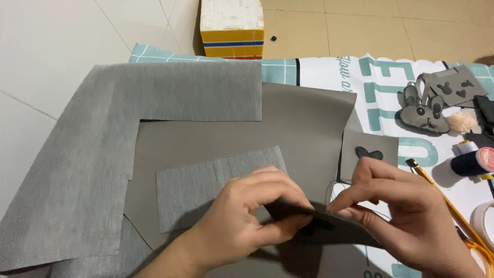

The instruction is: The person hand-sews a black heart-shaped felt piece onto a gray felt square using a needle and thread. They repeatedly insert the needle through the heart and pull the thread to secure it, occasionally turning the piece over to check the stitching.

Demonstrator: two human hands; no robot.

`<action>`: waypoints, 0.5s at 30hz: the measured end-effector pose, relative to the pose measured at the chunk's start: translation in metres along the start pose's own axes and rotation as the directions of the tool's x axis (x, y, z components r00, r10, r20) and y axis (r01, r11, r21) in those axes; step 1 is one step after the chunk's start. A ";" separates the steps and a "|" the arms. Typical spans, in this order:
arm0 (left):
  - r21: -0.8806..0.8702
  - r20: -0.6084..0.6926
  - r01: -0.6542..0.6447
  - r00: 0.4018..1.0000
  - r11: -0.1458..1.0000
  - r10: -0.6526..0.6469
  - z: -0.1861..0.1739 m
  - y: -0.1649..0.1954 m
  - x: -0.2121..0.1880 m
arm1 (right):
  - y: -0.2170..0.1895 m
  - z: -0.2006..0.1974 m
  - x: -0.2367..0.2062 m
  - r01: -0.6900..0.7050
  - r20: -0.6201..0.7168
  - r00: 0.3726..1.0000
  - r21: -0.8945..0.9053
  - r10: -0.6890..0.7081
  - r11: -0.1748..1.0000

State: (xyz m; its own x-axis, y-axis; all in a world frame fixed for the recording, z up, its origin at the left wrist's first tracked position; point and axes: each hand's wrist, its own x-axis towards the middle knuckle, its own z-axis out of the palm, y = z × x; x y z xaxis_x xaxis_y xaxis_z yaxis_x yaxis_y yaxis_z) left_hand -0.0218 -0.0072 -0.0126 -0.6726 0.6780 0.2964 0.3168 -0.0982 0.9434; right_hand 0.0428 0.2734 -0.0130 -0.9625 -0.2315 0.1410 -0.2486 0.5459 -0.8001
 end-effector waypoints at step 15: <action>-0.585 0.135 0.401 0.905 0.705 -0.403 0.015 -0.012 -0.001 | 0.022 0.015 0.002 -0.126 0.050 0.992 0.541 0.118 0.832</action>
State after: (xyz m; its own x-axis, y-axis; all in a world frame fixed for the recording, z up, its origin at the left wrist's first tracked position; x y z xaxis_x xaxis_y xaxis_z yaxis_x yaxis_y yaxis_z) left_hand -0.0152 0.0044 -0.0263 -0.6459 0.7520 -0.1316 -0.4379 -0.2237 0.8708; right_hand 0.0372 0.2730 -0.0389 -0.9785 -0.2057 0.0165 -0.0268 0.0475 -0.9985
